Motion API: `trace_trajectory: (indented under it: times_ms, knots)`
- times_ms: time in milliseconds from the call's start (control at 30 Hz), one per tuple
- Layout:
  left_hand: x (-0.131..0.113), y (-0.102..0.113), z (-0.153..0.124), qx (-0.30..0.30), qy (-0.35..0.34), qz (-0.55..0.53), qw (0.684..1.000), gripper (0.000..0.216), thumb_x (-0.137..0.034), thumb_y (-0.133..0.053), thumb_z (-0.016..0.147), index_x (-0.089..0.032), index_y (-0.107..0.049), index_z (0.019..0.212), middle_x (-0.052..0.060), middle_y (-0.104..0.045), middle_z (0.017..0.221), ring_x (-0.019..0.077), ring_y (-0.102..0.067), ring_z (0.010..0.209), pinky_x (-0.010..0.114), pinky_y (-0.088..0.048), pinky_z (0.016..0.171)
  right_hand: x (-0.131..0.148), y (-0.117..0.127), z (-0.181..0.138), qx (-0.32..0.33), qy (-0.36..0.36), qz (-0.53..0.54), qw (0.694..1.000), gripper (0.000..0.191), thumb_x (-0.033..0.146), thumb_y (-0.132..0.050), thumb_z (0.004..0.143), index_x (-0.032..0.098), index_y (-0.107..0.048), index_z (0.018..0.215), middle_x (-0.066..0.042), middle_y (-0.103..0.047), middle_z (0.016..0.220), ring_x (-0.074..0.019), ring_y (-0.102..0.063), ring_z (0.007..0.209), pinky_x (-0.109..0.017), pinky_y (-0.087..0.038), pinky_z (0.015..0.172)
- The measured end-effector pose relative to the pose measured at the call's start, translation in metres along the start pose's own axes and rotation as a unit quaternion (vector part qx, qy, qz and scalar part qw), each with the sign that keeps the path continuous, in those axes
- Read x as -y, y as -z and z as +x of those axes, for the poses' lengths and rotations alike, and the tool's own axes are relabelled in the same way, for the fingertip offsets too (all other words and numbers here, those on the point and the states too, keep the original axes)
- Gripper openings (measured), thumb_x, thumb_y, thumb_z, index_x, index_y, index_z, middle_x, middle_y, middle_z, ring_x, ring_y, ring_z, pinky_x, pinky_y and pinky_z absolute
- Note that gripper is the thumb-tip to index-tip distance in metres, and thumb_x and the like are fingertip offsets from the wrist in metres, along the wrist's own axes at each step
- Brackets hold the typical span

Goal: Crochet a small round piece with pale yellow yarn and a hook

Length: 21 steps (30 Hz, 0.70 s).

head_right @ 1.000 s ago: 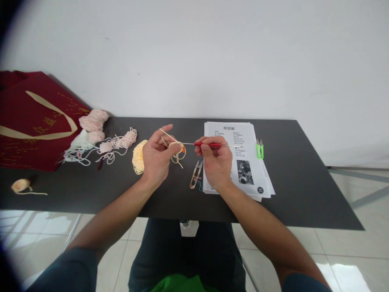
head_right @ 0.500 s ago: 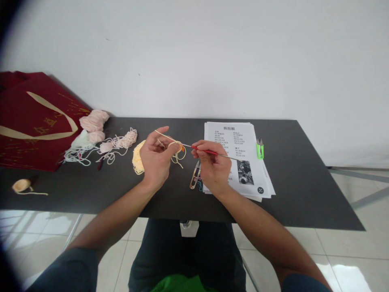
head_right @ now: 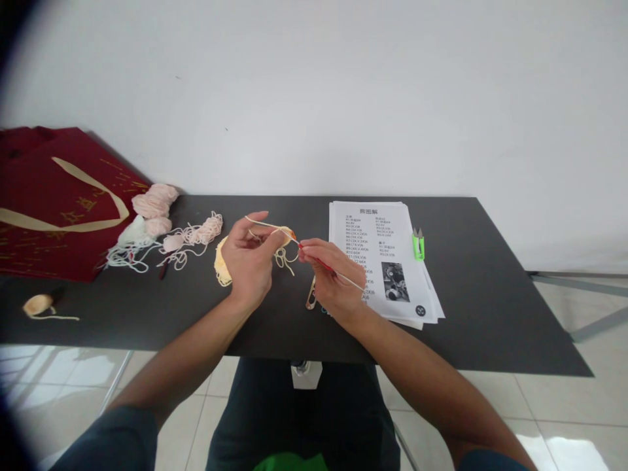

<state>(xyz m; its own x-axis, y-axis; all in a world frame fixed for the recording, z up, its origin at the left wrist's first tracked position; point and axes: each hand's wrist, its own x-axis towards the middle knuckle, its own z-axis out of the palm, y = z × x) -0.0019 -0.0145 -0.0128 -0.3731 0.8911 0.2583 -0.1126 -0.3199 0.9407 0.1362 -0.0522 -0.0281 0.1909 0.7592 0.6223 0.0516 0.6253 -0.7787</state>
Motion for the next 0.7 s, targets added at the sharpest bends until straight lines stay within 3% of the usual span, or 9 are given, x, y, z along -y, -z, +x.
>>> trace_trajectory:
  times_ms: [300, 367, 500, 567, 700]
  knots:
    - [0.005, 0.001, 0.004, 0.003, 0.010, -0.016, 1.000, 0.038, -0.013, -0.082, 0.074, -0.025, -0.074, 0.109, -0.004, -0.077, 0.079, 0.0112, -0.068, 0.068, 0.026, -0.054, 0.070, -0.011, 0.011, 0.008, 0.078, 0.125, -0.064, 0.987, 0.041, 0.007, -0.073, 0.089, 0.036, -0.080, 0.117, -0.004, -0.083, 0.115, -0.0216, -0.080, 0.100, -0.040, -0.070, 0.084]
    - [0.005, 0.001, 0.004, 0.000, 0.005, -0.017, 1.000, 0.038, -0.012, -0.083, 0.073, -0.024, -0.073, 0.108, -0.004, -0.076, 0.078, 0.0113, -0.068, 0.067, 0.026, -0.054, 0.070, -0.009, 0.008, 0.009, 0.058, 0.103, -0.048, 0.992, 0.034, 0.010, -0.073, 0.090, 0.034, -0.081, 0.112, -0.004, -0.084, 0.112, -0.0210, -0.081, 0.097, -0.039, -0.071, 0.083]
    - [0.004, 0.000, 0.003, 0.001, 0.000, -0.020, 1.000, 0.039, -0.015, -0.085, 0.073, -0.023, -0.073, 0.109, -0.003, -0.077, 0.080, 0.0126, -0.071, 0.071, 0.028, -0.056, 0.074, -0.001, -0.002, 0.009, -0.033, -0.048, 0.018, 0.998, 0.019, 0.016, -0.075, 0.091, 0.028, -0.083, 0.103, -0.003, -0.085, 0.101, -0.0185, -0.083, 0.079, -0.035, -0.073, 0.077]
    - [0.003, 0.000, 0.003, 0.004, 0.006, -0.034, 0.999, 0.038, -0.017, -0.086, 0.073, -0.022, -0.073, 0.108, -0.002, -0.079, 0.082, 0.0131, -0.073, 0.073, 0.028, -0.057, 0.076, 0.001, -0.005, 0.007, -0.045, -0.090, 0.022, 0.995, 0.018, 0.018, -0.076, 0.092, 0.027, -0.082, 0.106, -0.003, -0.085, 0.099, -0.0187, -0.083, 0.079, -0.035, -0.073, 0.079]
    - [0.002, -0.001, 0.005, 0.014, 0.061, -0.085, 0.994, 0.042, -0.019, -0.088, 0.073, -0.022, -0.072, 0.111, -0.002, -0.080, 0.083, 0.0133, -0.074, 0.073, 0.029, -0.058, 0.076, -0.001, 0.000, 0.005, 0.011, -0.014, -0.030, 0.999, 0.023, 0.018, -0.075, 0.092, 0.031, -0.083, 0.109, -0.003, -0.084, 0.114, -0.0207, -0.083, 0.096, -0.038, -0.072, 0.090]
